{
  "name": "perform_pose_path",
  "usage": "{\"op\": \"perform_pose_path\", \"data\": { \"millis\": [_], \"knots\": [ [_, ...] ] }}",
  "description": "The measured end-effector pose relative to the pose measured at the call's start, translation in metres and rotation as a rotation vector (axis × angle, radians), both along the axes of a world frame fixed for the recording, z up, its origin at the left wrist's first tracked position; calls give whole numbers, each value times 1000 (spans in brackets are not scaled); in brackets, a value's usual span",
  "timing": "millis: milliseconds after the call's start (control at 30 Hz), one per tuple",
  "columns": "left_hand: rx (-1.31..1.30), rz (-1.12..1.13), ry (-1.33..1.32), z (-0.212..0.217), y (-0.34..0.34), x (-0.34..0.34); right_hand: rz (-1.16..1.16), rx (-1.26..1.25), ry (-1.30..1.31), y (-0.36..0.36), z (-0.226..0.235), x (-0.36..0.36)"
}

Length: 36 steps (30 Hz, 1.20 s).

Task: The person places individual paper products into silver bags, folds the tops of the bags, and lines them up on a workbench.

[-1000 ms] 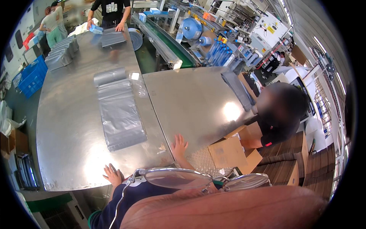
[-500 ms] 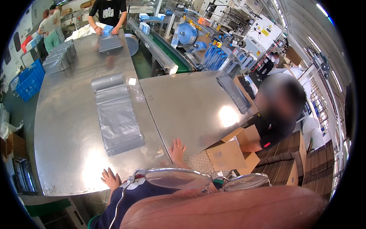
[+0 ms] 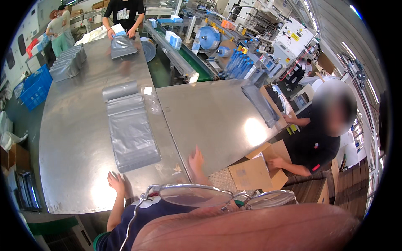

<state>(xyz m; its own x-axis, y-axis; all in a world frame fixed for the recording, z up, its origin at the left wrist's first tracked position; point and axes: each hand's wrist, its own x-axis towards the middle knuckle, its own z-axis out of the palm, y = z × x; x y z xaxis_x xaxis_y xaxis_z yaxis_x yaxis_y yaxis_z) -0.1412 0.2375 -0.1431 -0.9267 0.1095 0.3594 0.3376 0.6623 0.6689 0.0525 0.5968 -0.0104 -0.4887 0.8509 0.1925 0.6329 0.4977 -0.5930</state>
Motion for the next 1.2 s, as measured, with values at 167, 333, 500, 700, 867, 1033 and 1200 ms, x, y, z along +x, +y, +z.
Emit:
{"op": "perform_pose_path", "data": {
  "millis": [167, 333, 500, 700, 867, 1033, 1200],
  "knots": [
    [-310, -128, -112, 132, 85, -34, 107, -54, 128, 47, 18, -45],
    [-558, -518, 91, 148, 192, -25, 204, 172, 268, 124, 72, -116],
    [-850, -1561, 259, 136, 259, 40, 67, 273, 215, 242, 120, -184],
    [-551, -1683, 245, 118, 224, 44, -96, 303, 85, 350, 155, -242],
    [-480, -1692, 245, 134, 222, 42, -207, 196, -166, 396, 169, -257],
    [-405, -1625, 278, 139, 225, 42, -231, -30, -480, 416, 166, -224],
    [-402, -1647, 157, 126, 215, 47, -75, -79, -475, 416, 127, -175]
  ]
}}
